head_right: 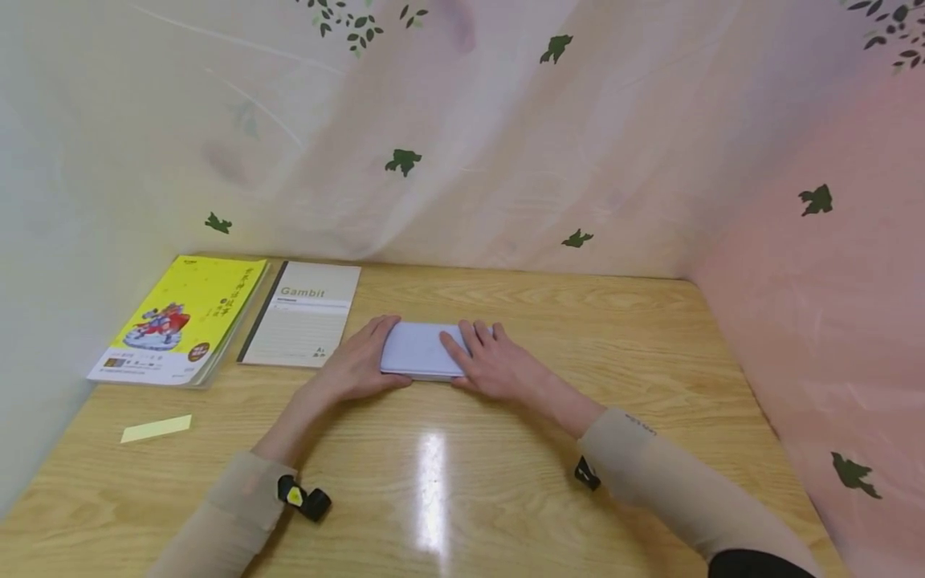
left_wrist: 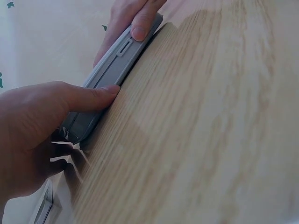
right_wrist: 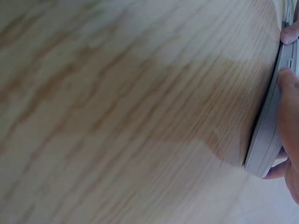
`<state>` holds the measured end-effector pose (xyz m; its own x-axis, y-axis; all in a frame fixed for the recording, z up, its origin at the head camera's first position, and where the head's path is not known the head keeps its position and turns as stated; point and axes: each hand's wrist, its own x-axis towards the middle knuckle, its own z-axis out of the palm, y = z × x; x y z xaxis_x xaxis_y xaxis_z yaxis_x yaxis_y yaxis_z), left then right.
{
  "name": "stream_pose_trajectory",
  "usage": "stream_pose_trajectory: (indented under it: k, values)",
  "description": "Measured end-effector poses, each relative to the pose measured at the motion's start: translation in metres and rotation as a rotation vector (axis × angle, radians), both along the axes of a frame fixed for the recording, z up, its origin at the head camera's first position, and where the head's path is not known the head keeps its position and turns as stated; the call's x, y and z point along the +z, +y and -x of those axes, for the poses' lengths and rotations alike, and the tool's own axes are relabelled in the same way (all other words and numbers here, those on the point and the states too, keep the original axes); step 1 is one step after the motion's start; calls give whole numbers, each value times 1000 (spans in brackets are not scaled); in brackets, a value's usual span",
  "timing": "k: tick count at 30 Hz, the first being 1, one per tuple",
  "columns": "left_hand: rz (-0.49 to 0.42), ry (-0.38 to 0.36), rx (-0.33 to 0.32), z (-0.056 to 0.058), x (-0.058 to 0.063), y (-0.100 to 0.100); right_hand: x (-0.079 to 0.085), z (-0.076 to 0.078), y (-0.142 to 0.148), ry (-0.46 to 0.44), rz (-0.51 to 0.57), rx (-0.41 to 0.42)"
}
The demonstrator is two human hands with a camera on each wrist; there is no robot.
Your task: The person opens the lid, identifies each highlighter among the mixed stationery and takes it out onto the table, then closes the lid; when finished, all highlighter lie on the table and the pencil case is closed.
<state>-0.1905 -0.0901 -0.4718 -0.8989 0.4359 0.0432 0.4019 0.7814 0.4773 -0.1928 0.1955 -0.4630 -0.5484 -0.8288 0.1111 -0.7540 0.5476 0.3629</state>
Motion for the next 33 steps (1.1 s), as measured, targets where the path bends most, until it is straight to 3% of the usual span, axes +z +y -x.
stream_pose_trajectory:
  k: [7,15,24,33]
  values:
    - [-55,-69,15,0,2,-4,0,0,0,-12,2,3]
    - [-119,-156,-43,6,0,-17,4,-3,-4,-67,-20,-39]
    - [-127,-143,-13,10,-4,-16,3,-2,-3,-110,-8,-53]
    - [-117,-152,9,9,-2,-14,9,-1,0,-230,22,-71]
